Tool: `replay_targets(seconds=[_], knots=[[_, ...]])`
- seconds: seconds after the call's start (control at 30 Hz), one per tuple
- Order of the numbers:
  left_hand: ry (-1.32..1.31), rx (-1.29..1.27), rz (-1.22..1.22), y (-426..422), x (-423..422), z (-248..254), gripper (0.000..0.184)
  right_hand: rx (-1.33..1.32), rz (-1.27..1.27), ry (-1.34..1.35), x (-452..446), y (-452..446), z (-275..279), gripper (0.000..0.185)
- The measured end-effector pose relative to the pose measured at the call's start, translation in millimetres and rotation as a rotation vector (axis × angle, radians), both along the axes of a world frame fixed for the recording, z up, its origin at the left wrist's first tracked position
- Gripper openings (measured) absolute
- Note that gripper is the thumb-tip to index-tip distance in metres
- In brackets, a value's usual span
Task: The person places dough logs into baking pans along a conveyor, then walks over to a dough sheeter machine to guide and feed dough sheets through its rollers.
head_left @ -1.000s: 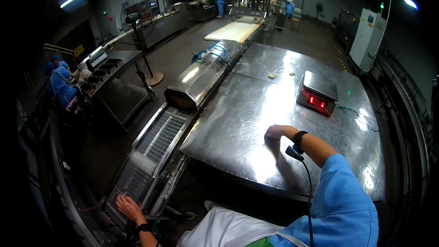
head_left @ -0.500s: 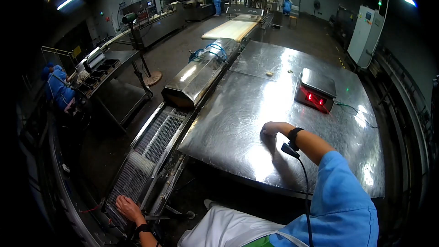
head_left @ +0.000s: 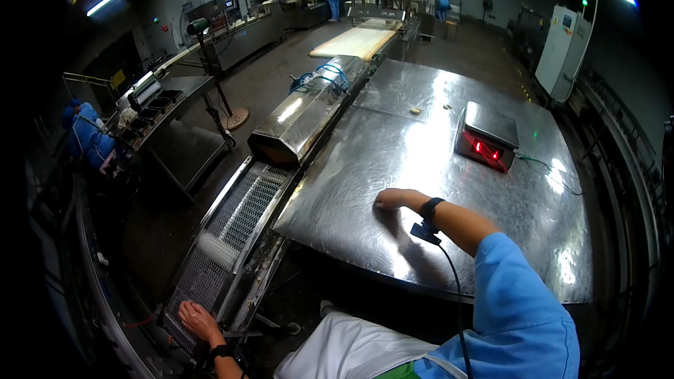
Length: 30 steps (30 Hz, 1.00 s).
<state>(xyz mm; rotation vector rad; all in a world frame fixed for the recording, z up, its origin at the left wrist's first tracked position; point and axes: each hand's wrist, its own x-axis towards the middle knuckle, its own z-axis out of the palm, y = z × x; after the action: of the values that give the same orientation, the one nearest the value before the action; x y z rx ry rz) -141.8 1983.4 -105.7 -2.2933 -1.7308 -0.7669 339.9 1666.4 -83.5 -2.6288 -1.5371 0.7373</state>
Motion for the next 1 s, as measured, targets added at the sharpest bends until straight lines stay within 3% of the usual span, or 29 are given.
replay_targets(seconds=[0.1, 0.4, 0.67, 1.0], knots=[[-0.005, -0.008, -0.010, -2.7, 1.8, 4.0, 0.015, 0.138, 0.072, 0.040, -0.6, 22.7, -31.2, 0.028], [0.008, -0.046, 0.002, 0.2, -0.5, 1.5, 0.017, 0.097, -0.024, -0.064, 16.9, 35.7, -22.0, 0.028], [0.039, -0.064, 0.027, -4.5, 2.6, 6.1, 0.019, 0.049, -0.338, -0.158, 101.5, -91.2, -48.7, 0.029], [0.002, 0.018, -0.031, 0.0, -1.4, 0.2, 0.015, -0.068, -0.418, 0.004, 78.6, -195.9, -17.1, 0.028]])
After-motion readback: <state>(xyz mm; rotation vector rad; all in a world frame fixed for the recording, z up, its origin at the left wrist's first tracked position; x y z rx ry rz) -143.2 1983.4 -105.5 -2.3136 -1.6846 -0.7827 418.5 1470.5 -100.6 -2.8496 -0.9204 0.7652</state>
